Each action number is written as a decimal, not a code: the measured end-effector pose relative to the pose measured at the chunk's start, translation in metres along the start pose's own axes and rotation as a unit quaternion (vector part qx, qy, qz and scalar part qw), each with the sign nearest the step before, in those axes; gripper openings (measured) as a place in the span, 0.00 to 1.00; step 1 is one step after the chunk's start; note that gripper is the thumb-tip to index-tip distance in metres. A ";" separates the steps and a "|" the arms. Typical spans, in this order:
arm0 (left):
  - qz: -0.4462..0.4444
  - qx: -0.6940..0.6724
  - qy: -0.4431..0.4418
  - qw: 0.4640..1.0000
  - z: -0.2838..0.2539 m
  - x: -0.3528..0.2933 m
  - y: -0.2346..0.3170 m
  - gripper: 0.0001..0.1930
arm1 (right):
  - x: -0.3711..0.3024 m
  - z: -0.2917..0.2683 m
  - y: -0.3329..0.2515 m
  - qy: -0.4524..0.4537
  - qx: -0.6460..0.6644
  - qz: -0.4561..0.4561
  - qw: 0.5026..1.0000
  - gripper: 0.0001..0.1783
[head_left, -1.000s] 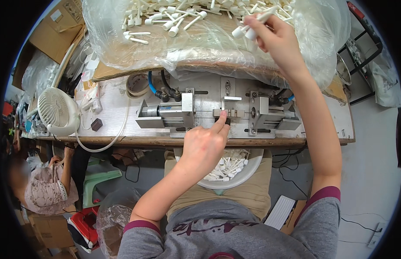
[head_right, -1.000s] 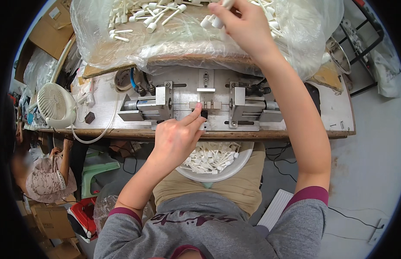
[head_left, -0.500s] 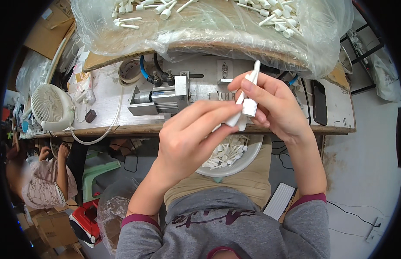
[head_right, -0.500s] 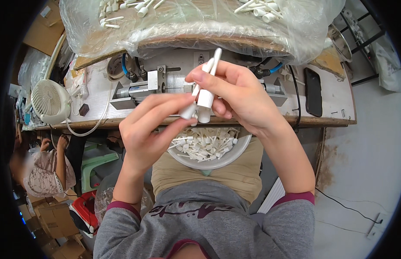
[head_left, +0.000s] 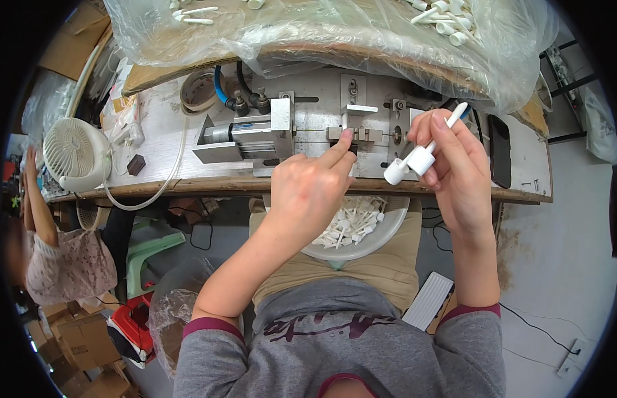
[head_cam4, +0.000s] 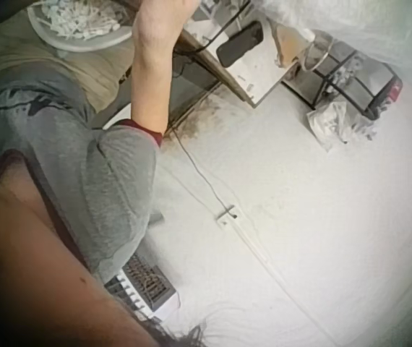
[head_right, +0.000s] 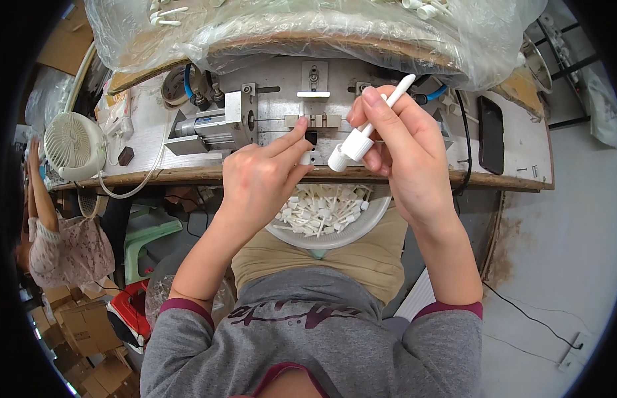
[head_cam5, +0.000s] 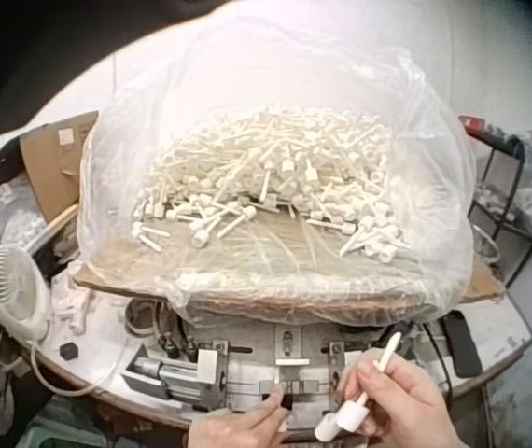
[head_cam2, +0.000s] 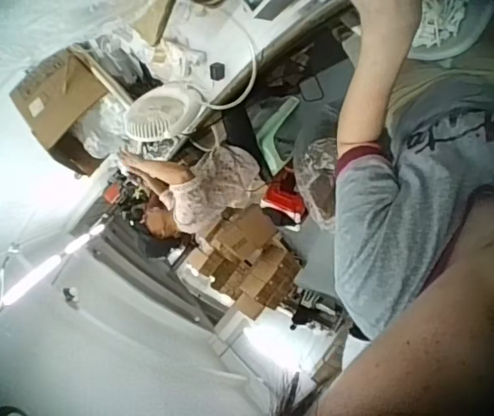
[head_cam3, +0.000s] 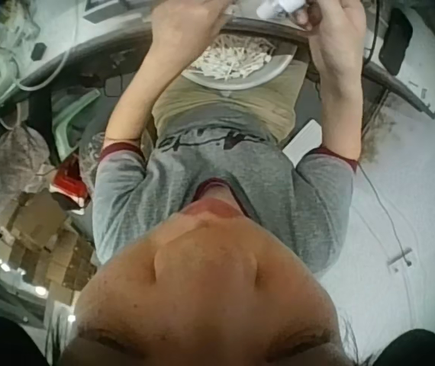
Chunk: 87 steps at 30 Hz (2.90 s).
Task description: The recorder uses a pneumatic press to assemble small white plastic components.
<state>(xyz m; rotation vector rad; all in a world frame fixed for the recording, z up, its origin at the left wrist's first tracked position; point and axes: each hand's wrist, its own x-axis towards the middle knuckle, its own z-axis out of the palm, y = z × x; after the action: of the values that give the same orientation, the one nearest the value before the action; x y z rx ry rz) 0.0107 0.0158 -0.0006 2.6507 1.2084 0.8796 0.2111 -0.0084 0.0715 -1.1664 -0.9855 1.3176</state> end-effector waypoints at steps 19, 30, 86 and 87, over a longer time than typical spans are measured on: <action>0.002 -0.149 0.097 0.984 -0.032 -0.006 0.012 0.18 | 0.045 0.009 -0.010 0.060 -0.158 -0.221 0.960 0.17; 0.008 0.011 0.013 1.000 0.000 0.006 0.004 0.13 | 0.120 -0.004 -0.051 0.133 -0.669 -0.322 0.656 0.11; -0.046 -0.232 0.177 0.955 -0.092 0.064 -0.023 0.16 | 0.230 -0.154 -0.120 0.126 -0.819 -0.073 0.555 0.50; -0.055 -0.249 0.169 0.952 -0.091 0.059 -0.021 0.16 | 0.224 -0.164 -0.116 0.111 -0.807 -0.094 0.573 0.53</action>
<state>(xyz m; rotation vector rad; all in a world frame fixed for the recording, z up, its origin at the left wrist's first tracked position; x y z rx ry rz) -0.0216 0.0589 0.0954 2.0693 1.0060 1.4390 0.4045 0.2141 0.1331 -2.2901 -2.0911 -0.3797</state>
